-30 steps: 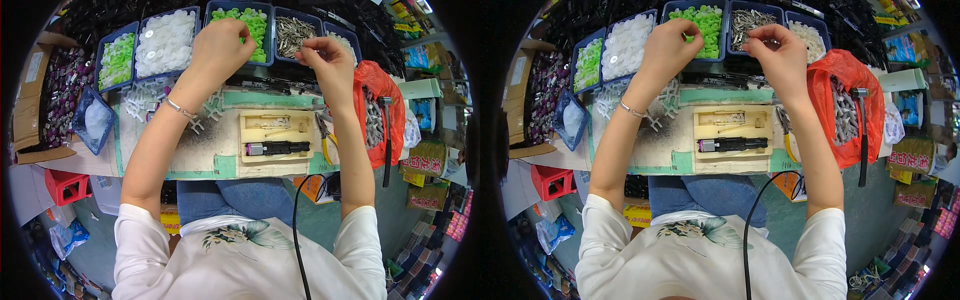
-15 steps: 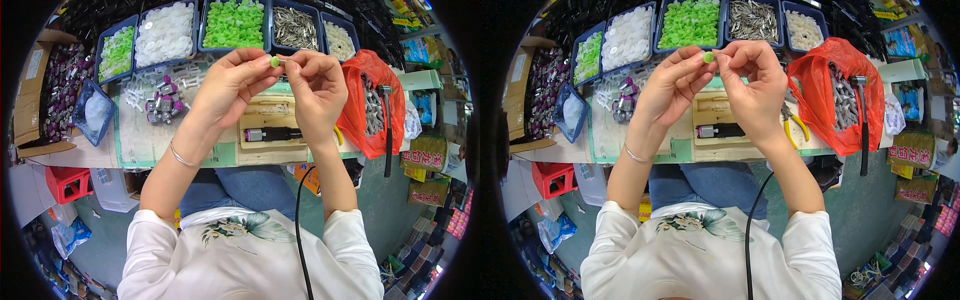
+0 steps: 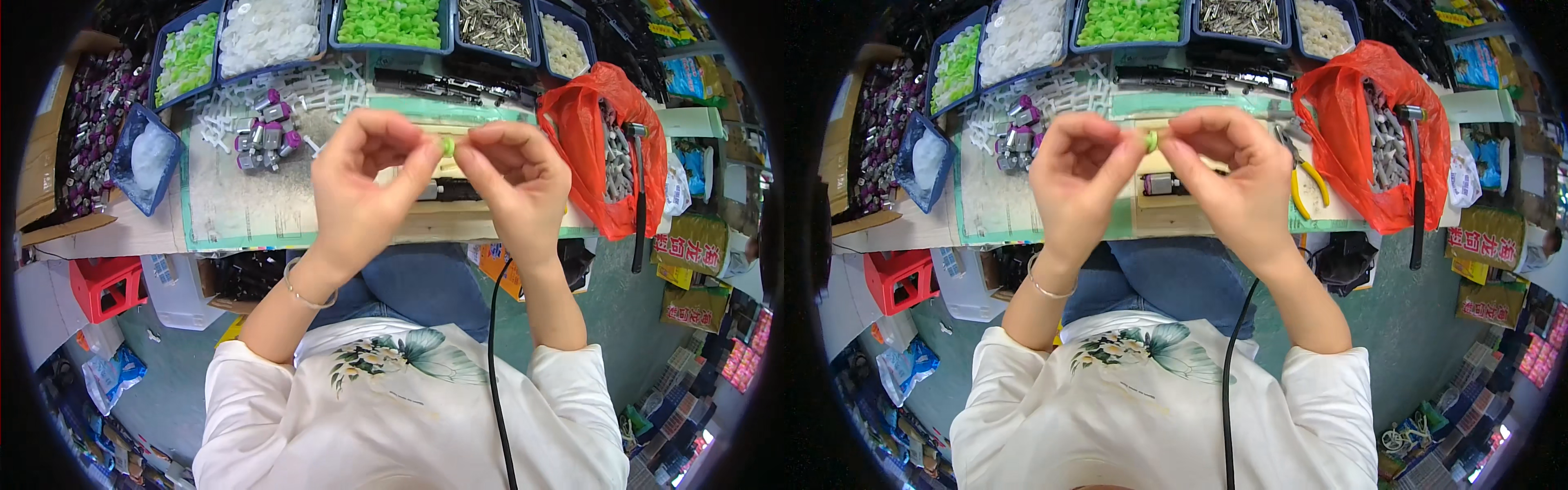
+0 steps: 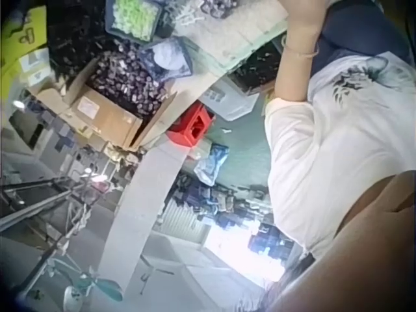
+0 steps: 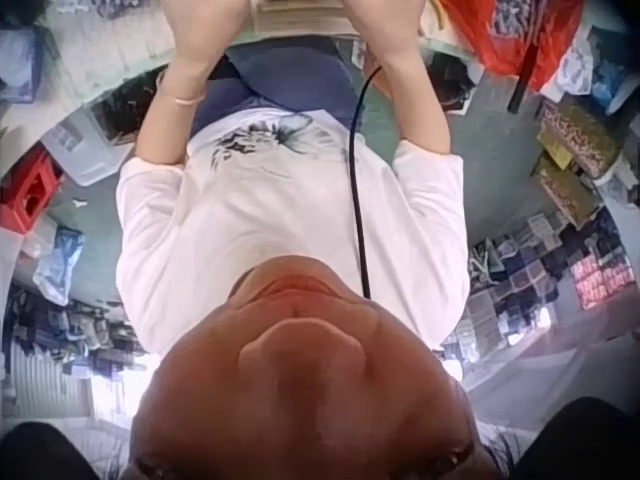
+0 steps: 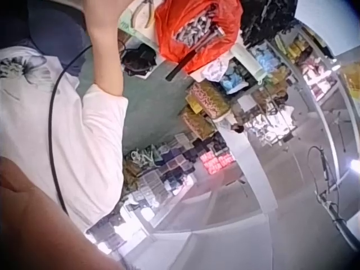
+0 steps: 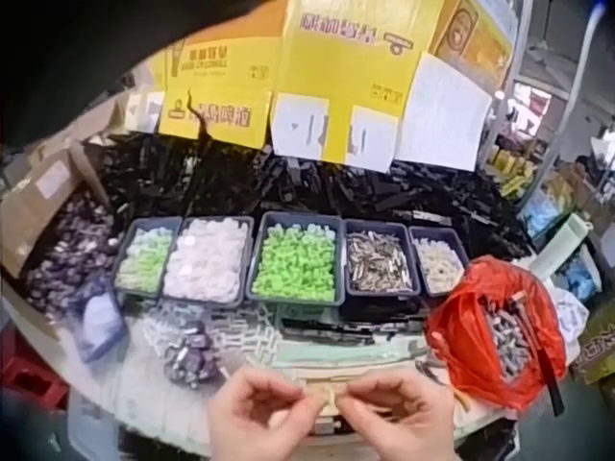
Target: Assembling small plastic toy components and electronic parts at a factory workstation using hands and specialized tools.
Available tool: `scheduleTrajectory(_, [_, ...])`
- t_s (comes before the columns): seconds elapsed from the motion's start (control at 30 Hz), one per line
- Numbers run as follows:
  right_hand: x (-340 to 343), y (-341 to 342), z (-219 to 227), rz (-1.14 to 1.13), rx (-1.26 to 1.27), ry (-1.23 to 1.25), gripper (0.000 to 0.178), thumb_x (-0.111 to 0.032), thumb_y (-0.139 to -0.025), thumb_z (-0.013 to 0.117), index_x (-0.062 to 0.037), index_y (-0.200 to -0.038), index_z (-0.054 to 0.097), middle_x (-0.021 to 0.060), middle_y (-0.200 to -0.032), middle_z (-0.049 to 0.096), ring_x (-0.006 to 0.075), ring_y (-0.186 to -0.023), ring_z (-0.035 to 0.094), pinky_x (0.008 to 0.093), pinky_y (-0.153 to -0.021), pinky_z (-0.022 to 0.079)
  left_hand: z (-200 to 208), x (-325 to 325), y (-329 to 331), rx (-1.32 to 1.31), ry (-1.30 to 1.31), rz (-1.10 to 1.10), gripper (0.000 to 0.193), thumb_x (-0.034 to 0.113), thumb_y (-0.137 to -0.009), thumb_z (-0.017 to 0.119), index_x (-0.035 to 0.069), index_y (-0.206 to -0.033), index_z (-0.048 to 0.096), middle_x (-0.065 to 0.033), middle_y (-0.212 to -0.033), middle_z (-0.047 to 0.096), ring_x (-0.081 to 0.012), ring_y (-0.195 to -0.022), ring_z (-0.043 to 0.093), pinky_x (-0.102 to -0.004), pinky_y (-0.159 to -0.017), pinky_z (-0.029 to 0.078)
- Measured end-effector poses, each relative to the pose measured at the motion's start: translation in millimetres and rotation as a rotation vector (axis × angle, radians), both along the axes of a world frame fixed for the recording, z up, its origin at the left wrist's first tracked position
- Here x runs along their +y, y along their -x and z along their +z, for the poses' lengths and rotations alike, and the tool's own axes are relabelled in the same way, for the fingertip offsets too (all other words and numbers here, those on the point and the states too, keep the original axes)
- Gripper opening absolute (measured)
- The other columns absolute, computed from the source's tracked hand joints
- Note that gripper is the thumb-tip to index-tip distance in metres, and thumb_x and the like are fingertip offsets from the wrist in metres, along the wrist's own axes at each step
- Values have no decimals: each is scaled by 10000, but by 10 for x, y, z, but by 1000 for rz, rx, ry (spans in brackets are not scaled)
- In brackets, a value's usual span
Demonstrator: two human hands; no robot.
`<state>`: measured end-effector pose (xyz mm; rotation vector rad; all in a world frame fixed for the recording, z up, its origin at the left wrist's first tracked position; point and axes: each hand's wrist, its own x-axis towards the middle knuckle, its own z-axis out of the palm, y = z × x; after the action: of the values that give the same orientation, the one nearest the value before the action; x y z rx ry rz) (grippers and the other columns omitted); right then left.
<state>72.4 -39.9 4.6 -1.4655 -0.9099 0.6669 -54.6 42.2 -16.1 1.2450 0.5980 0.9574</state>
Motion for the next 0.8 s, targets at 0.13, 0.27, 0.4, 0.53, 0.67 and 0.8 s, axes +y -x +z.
scheduleTrajectory(0.13, [-330, 74, -31, 148, 196, 141, 211, 2, -807, 652, 38, -1006, 595, 102, -970, 656, 145, -894, 632, 255, -805, 495, -186, -140, 209, 110, -803, 15, 225, -69, -694, 671, 10, -890, 591, -137, -839, 646, -261, -730, 664, -283, -599, 537])
scheduleTrajectory(0.27, [-444, 49, -17, 249, -198, 199, 96, -10, -747, 671, -4, -818, 608, 88, -897, 624, 184, -873, 575, 305, -787, 442, -251, -225, 358, 131, -1174, -98, 266, -45, -678, 719, 15, -879, 556, -146, -933, 649, -294, -801, 669, -335, -679, 558])
scheduleTrajectory(0.4, [-423, 21, -73, 196, -742, 123, 127, -19, -682, 672, -38, -760, 573, 84, -849, 585, 244, -826, 535, 331, -738, 399, -293, -223, 322, 140, -1221, -138, 250, -3, -696, 717, 15, -901, 575, -154, -950, 640, -310, -829, 664, -330, -678, 561])
scheduleTrajectory(0.53, [-296, -235, -284, 205, -1020, 54, 154, -31, -676, 676, -57, -798, 585, 60, -882, 583, 258, -858, 529, 356, -770, 387, -339, -170, 255, 365, -1165, -78, 241, 62, -704, 709, 14, -921, 616, -110, -968, 635, -264, -878, 629, -349, -724, 515])
scheduleTrajectory(0.67, [-188, -291, -342, 317, -1077, 51, 160, -38, -670, 680, -66, -798, 588, 48, -887, 580, 251, -872, 526, 352, -774, 385, -476, -115, 228, 485, -1250, -62, 250, 93, -665, 687, 40, -904, 637, -43, -945, 617, -194, -886, 579, -341, -788, 452])
scheduleTrajectory(0.8, [-149, -301, -242, 345, -1064, 109, 160, -66, -674, 684, -70, -801, 587, 43, -876, 573, 241, -881, 527, 365, -814, 380, -448, -92, 203, 512, -1270, -75, 249, 108, -667, 675, 72, -912, 646, -20, -909, 601, -171, -850, 565, -332, -805, 431])
